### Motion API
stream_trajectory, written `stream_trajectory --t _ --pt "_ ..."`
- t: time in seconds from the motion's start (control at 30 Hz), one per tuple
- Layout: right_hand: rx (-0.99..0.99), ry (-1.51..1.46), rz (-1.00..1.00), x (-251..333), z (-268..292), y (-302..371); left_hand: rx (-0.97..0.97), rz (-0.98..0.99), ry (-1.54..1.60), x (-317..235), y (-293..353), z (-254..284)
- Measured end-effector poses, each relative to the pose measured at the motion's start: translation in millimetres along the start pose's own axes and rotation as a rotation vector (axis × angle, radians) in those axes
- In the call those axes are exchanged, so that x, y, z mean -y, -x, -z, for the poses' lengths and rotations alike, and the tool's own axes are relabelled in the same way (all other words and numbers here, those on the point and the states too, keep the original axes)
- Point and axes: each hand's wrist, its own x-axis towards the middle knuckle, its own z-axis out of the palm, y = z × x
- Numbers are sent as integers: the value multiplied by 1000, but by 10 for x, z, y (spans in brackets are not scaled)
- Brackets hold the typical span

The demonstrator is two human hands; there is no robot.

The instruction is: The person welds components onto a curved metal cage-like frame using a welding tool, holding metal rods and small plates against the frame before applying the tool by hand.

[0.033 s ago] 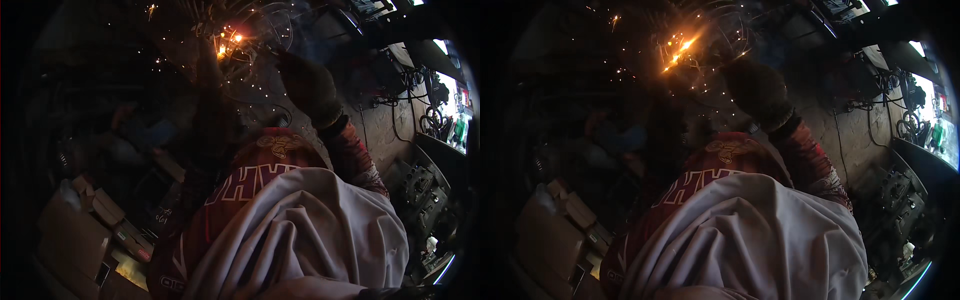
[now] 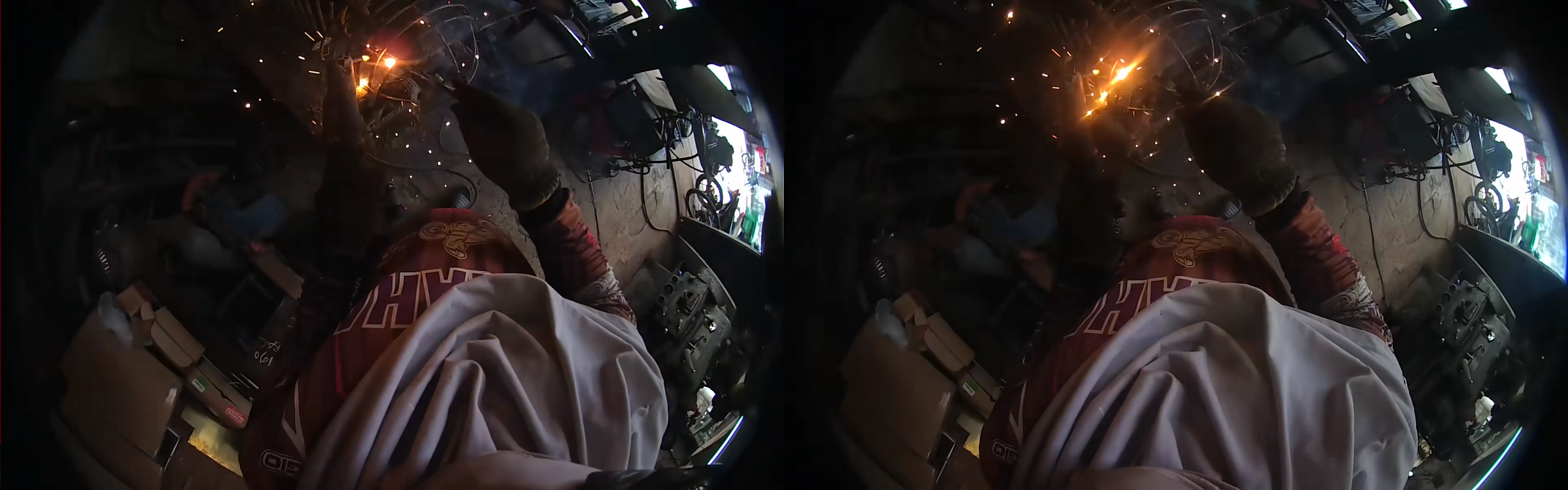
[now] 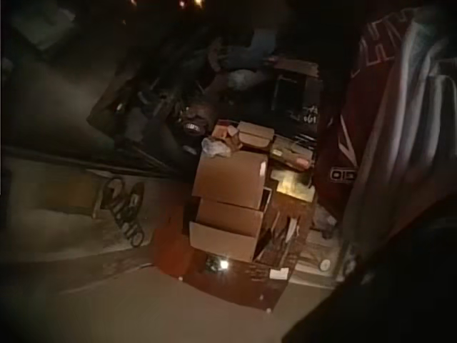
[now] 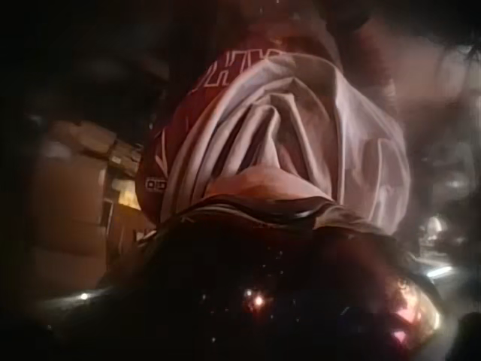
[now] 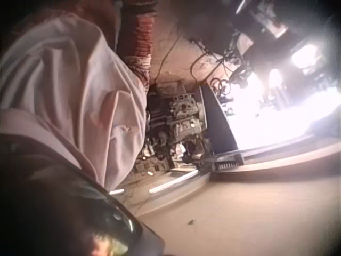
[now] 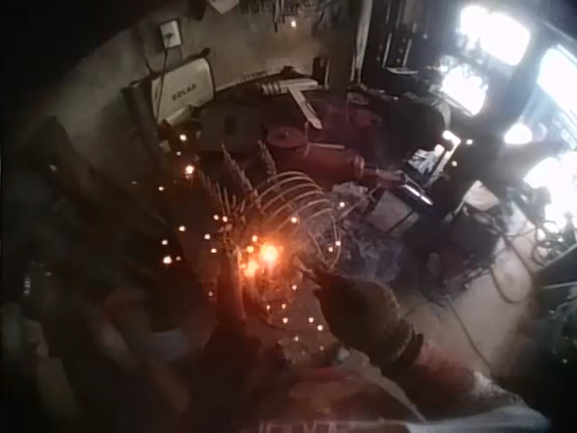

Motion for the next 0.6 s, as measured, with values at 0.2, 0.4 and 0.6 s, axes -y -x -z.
stream_trajectory --t 0.2,0.4,0.6 --pt "-16 103 56 -21 -25 15 52 68 71 -52 31 7" --pt "-15 61 13 -8 -15 9 82 41 52 -40 12 11" --pt "-5 18 -54 20 -12 20 95 14 50 -30 20 18"
